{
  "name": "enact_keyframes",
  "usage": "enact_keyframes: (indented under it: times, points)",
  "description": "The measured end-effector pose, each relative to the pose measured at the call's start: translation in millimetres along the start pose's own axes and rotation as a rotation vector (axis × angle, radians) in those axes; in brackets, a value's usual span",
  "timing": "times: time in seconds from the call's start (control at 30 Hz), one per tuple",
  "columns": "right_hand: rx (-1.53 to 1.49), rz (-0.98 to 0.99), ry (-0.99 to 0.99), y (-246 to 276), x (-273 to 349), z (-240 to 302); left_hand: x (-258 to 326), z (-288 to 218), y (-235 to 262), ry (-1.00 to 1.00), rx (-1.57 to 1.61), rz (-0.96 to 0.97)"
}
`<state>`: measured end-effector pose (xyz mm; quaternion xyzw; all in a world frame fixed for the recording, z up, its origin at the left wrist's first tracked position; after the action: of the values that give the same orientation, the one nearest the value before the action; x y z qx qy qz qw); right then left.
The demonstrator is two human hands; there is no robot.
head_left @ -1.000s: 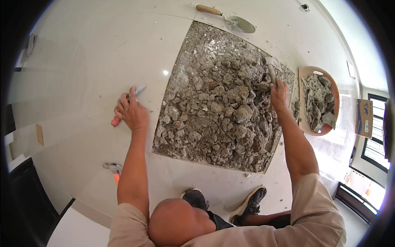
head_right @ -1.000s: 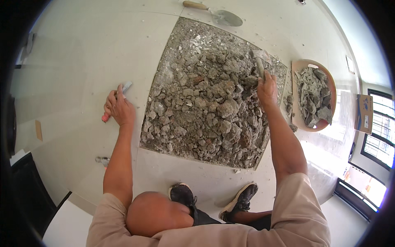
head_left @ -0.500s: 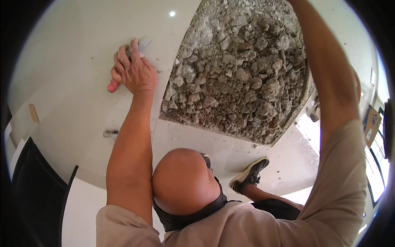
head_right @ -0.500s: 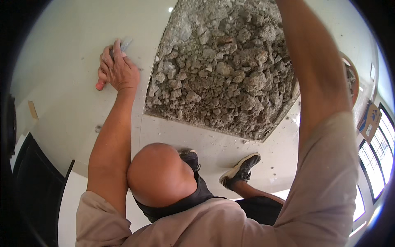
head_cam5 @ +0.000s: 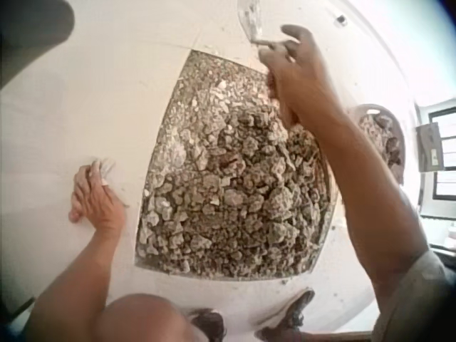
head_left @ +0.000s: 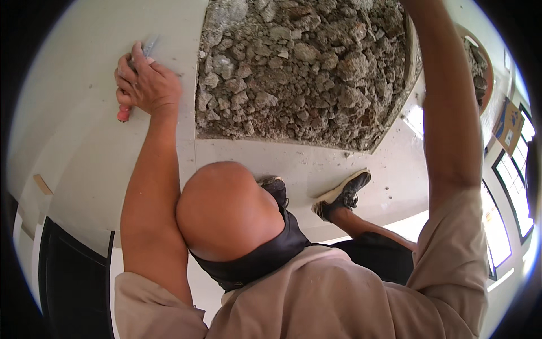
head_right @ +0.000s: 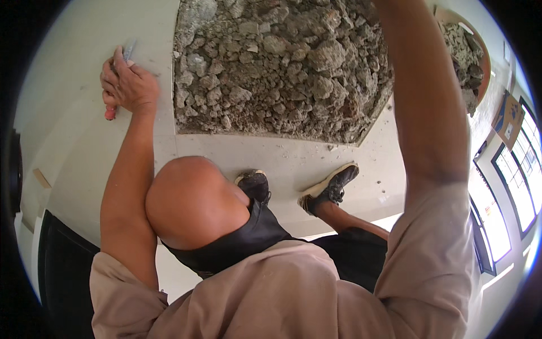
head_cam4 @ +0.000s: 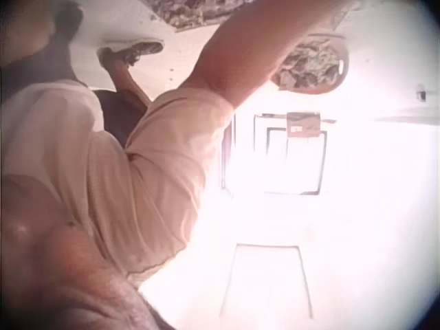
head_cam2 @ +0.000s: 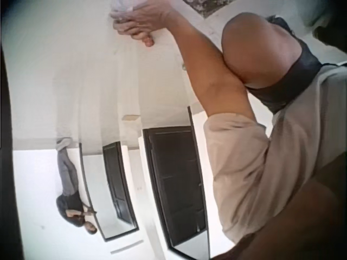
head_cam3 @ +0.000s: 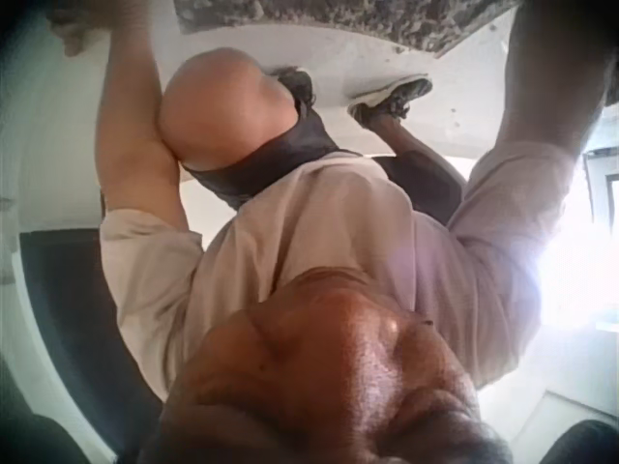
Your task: The person breaks apart concrete and tile fragments using a hammer and chisel, removes the debris by hand and with a trowel, and fits new tile pieces into the gap.
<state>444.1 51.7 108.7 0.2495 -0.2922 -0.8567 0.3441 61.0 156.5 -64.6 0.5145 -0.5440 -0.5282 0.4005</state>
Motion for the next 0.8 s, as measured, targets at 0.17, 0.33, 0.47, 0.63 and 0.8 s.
enact_keyframes:
  times: [0.17,0.33,0.47,0.63,0.8]
  points:
    - [0.127,0.550,-0.369,110,213,6,-2,9,-1,-0.011,-0.019,-0.022]
    - [0.148,1.064,-0.371,128,337,-1,0,4,-6,-0.030,-0.018,-0.039]
    - [0.230,1.243,-0.305,115,356,-49,-2,7,-11,-0.047,0.019,-0.083]
    - [0.196,1.432,-0.311,88,352,-82,-2,10,-13,-0.073,0.021,-0.121]
    - [0.262,1.497,-0.243,48,371,-100,-4,10,-14,-0.067,0.021,-0.144]
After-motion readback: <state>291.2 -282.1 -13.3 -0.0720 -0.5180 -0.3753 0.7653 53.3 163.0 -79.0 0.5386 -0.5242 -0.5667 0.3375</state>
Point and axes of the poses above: each hand's wrist, its own x-axis away from the middle knuckle, its own y-axis out of the back of the hand, z = x × y, the point moved 7 cm from there along -x, towards the middle knuckle, and after that the axes turned 15 degrees about y, right-handed, at the moved point
